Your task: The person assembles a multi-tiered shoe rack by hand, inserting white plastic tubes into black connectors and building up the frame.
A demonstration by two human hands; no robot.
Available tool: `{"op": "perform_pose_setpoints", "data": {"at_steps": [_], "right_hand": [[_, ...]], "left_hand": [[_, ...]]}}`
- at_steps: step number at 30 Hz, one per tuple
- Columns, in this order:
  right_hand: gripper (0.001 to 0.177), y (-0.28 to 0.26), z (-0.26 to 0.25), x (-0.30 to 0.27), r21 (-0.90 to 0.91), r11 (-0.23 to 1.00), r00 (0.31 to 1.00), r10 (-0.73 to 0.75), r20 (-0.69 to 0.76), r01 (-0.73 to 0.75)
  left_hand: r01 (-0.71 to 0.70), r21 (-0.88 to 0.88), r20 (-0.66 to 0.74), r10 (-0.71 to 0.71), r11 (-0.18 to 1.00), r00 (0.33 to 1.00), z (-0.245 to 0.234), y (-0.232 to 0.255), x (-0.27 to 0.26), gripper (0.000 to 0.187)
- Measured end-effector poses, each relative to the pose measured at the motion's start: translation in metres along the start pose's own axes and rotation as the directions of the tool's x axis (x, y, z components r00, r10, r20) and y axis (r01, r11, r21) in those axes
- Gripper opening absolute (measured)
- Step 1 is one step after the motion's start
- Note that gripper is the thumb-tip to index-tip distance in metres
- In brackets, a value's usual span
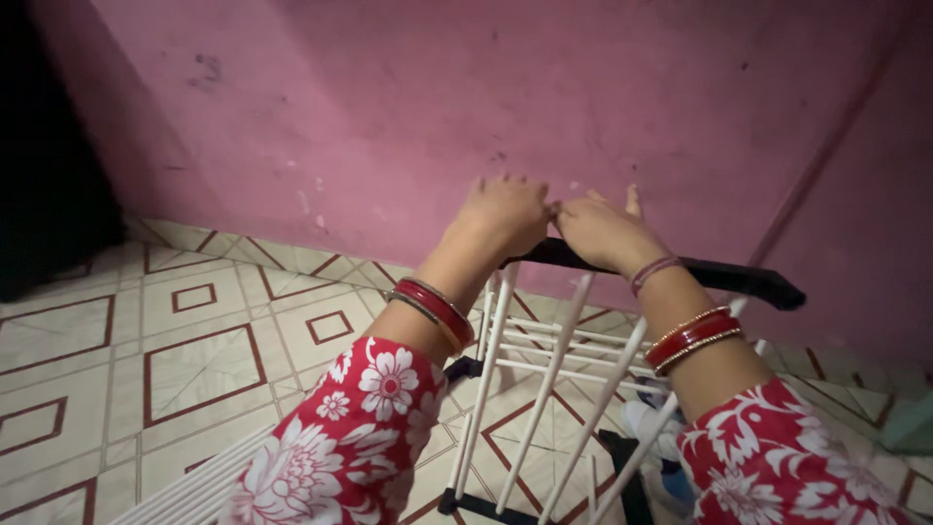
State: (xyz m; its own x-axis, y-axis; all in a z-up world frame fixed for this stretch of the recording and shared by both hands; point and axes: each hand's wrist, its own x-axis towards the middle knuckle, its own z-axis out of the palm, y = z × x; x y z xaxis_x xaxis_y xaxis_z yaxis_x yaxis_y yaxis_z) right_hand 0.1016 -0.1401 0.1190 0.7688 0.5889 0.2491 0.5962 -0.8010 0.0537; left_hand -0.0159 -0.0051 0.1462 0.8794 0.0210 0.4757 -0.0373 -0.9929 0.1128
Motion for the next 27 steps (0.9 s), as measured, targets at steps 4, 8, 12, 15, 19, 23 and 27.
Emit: {"op": "perform_pose_setpoints", "data": {"at_steps": [4,8,12,15,19,23,27], "right_hand": [[0.037,0.001,0.001,0.008,-0.402,0.900,0.986,-0.145,0.084,0.167],[0.037,0.004,0.001,-0.003,-0.208,0.973,0.993,-0.114,-0.037,0.104],[0.042,-0.006,-0.008,-0.005,-0.101,0.995,1.000,-0.025,-0.002,0.024],[0.045,-0.012,-0.014,-0.008,0.037,0.996,0.997,0.075,0.021,-0.076],[0.044,-0.012,-0.014,-0.012,0.026,0.996,0.995,0.086,0.048,-0.088],[0.044,-0.012,-0.014,-0.014,0.018,0.998,0.997,0.063,0.039,-0.064],[0.040,-0.001,-0.001,-0.001,-0.046,0.998,0.999,0.046,0.024,-0.045]], "left_hand": [[-0.101,-0.021,-0.502,0.077,0.995,0.861,-0.034,0.011,0.015,0.053],[-0.091,-0.080,-0.615,0.023,0.993,0.788,-0.054,0.018,0.038,0.055],[-0.012,0.212,-0.214,0.058,0.977,0.975,0.022,0.006,0.013,0.070],[0.066,-0.075,0.158,-0.054,0.995,0.986,0.034,-0.005,0.029,0.059],[0.073,0.023,0.210,-0.076,0.997,0.975,0.030,-0.002,0.026,0.054],[0.061,0.106,0.060,-0.068,0.992,0.996,0.007,0.006,0.015,0.054],[-0.016,0.059,-0.484,0.043,0.998,0.874,-0.039,0.011,0.024,0.051]]}}
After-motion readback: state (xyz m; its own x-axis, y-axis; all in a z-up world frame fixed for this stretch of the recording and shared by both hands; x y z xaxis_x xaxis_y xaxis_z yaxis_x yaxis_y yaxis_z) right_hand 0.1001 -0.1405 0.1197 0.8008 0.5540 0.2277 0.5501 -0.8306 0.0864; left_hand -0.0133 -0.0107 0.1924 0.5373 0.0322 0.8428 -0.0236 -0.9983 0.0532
